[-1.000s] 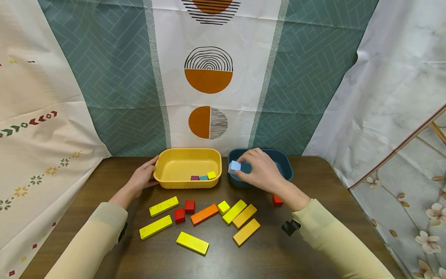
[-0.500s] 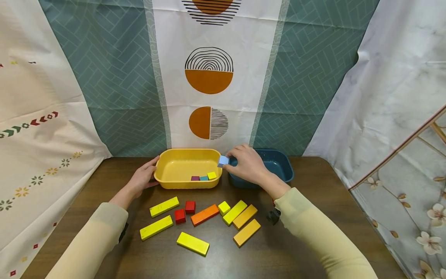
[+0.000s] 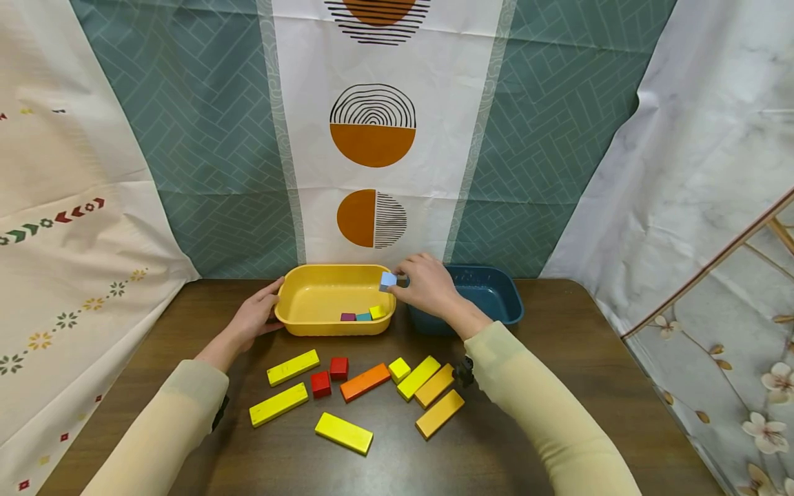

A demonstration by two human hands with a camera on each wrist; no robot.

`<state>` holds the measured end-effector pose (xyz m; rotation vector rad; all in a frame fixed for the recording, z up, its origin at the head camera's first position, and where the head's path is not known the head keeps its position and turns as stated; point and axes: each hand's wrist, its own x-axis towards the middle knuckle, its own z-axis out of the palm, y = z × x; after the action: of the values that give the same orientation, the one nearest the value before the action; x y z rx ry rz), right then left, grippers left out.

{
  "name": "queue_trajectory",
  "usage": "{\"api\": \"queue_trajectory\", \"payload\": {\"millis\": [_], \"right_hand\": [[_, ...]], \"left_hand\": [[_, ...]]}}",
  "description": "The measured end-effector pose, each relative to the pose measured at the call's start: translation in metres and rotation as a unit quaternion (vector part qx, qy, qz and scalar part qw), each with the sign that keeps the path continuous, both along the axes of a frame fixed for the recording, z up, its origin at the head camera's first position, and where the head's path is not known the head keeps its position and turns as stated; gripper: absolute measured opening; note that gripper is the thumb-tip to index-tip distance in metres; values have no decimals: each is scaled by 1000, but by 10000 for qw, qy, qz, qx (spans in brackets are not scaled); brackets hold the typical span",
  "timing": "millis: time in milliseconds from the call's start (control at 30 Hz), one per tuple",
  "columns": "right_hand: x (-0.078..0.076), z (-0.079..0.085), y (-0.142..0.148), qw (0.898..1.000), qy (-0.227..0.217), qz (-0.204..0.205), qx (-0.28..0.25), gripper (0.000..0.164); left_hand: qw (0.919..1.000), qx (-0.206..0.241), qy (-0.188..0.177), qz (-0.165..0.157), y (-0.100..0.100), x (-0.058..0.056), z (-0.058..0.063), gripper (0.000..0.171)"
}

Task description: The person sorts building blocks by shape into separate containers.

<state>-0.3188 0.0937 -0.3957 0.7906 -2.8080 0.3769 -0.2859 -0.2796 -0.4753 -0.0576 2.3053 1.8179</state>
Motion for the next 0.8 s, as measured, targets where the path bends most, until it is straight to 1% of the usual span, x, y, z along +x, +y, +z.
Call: {"api": "queue_trajectory", "payload": {"millis": [167,333,533,800], "right_hand": [[-6,-4,-6,9999,-90,-56,38,38],[-11,-9,-13,9995,-128,-167,226,38],[-14,-14,-20,9984,-155,-181,504,39],[-16,-16,-26,9978,-74,-229,615,43]], "left_hand": [[10000,13,-20,23,1,0,0,58],[10000,39,26,4,1,1,2,58],[10000,46,-4,29,2,1,2,59],[10000,45,0,37,2,-1,1,59]]}}
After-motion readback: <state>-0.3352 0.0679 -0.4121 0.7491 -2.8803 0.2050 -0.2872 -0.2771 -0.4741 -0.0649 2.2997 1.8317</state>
